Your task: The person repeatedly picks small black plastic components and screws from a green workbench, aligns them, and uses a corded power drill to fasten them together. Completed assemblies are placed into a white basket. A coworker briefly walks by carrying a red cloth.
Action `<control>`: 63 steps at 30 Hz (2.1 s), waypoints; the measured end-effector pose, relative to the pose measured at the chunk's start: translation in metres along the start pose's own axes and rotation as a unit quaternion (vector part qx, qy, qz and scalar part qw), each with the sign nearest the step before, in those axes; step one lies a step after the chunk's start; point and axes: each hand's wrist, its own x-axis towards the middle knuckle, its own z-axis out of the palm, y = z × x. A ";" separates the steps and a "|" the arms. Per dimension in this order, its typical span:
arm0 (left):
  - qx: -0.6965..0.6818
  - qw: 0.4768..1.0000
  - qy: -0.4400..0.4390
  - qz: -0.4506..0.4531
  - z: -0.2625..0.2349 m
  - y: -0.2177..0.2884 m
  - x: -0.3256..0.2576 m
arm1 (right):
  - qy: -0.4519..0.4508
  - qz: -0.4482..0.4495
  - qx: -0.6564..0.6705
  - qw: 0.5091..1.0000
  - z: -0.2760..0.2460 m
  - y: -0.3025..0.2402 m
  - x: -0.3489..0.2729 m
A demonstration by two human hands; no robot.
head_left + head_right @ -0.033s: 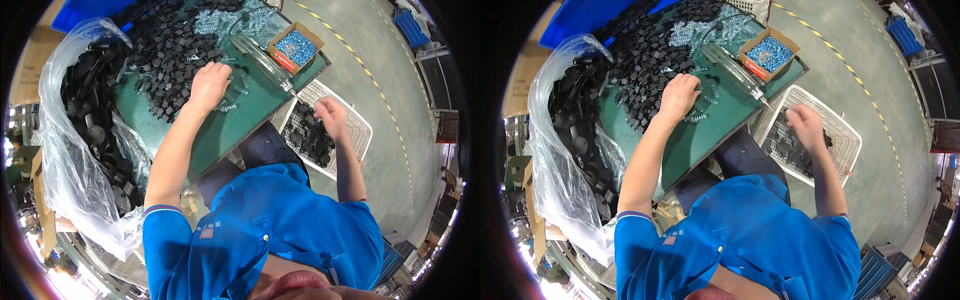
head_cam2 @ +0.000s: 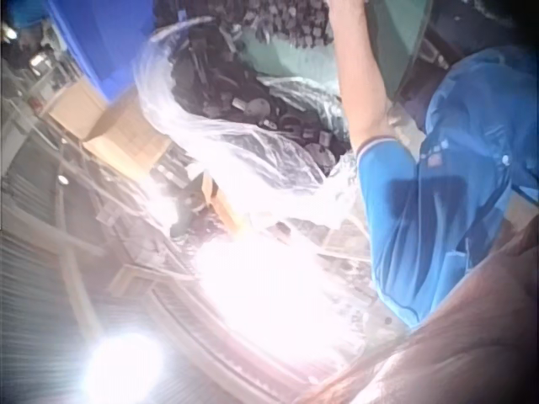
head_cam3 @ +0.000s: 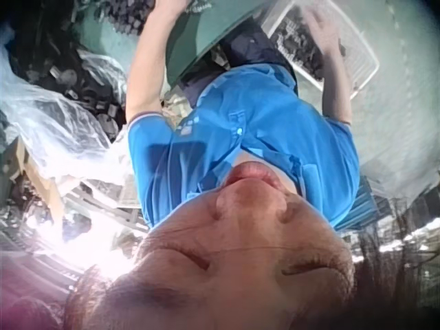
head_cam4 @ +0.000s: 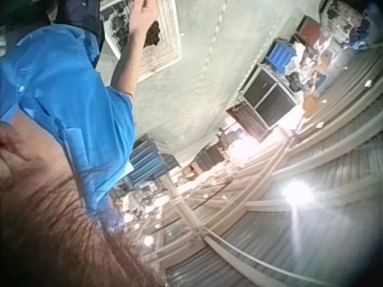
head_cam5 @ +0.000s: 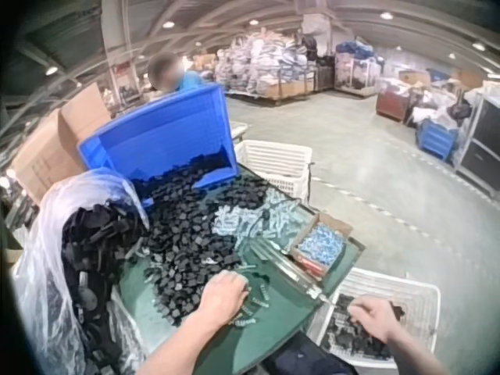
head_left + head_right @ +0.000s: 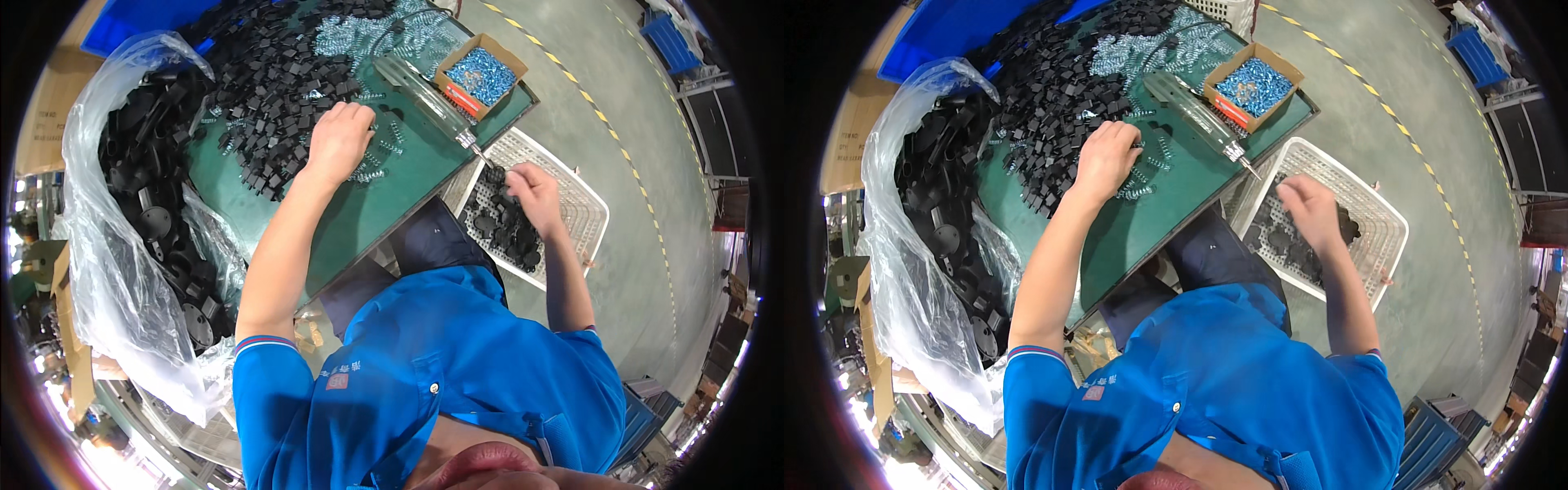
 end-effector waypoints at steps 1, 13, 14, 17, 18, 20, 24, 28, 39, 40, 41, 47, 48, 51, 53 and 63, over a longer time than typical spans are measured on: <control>0.007 1.000 -0.001 -0.009 -0.002 0.003 0.000 | 0.003 0.018 0.012 1.000 0.010 0.005 -0.004; -0.056 0.997 -0.032 -0.036 -0.046 0.067 -0.056 | 0.013 -0.051 -0.027 0.998 0.032 0.001 0.008; -0.054 0.997 -0.039 -0.040 -0.046 0.071 -0.064 | 0.011 -0.061 -0.042 0.997 0.032 -0.002 0.008; -0.056 0.996 -0.041 -0.048 -0.044 0.074 -0.085 | 0.000 -0.084 -0.103 0.991 0.027 -0.012 0.010; -0.051 0.996 -0.045 -0.055 -0.043 0.075 -0.091 | -0.008 -0.087 -0.133 0.987 0.025 -0.016 0.011; -0.051 0.996 -0.033 -0.059 -0.042 0.076 -0.099 | -0.034 -0.076 -0.174 0.981 0.020 -0.023 0.013; -0.055 0.996 -0.015 -0.069 -0.044 0.074 -0.106 | -0.066 -0.042 -0.190 0.979 0.018 -0.031 0.018; -0.059 0.995 -0.021 -0.073 -0.045 0.070 -0.111 | -0.066 -0.003 -0.145 0.987 0.020 -0.035 0.019; -0.118 0.975 0.085 -0.168 -0.062 0.064 -0.137 | -0.058 -0.063 -0.401 0.912 0.024 -0.066 0.030; -0.132 0.967 0.093 -0.199 -0.065 0.063 -0.144 | -0.050 -0.061 -0.413 0.907 0.025 -0.067 0.029; -0.130 0.963 0.098 -0.214 -0.069 0.061 -0.151 | -0.053 -0.078 -0.414 0.905 0.025 -0.064 0.029; -0.114 0.955 0.109 -0.251 -0.079 0.056 -0.188 | -0.067 -0.057 -0.439 0.894 0.025 -0.064 0.034; -0.112 0.956 0.109 -0.250 -0.080 0.057 -0.191 | -0.064 -0.045 -0.446 0.892 0.027 -0.067 0.034; -0.107 0.958 0.112 -0.243 -0.081 0.060 -0.195 | -0.053 -0.022 -0.468 0.882 0.033 -0.074 0.033; -0.108 0.958 0.119 -0.236 -0.080 0.061 -0.195 | -0.044 -0.023 -0.483 0.874 0.037 -0.078 0.030; -0.380 0.810 0.113 -0.432 -0.080 0.076 -0.195 | -0.096 -0.372 -0.400 0.832 0.144 -0.130 -0.005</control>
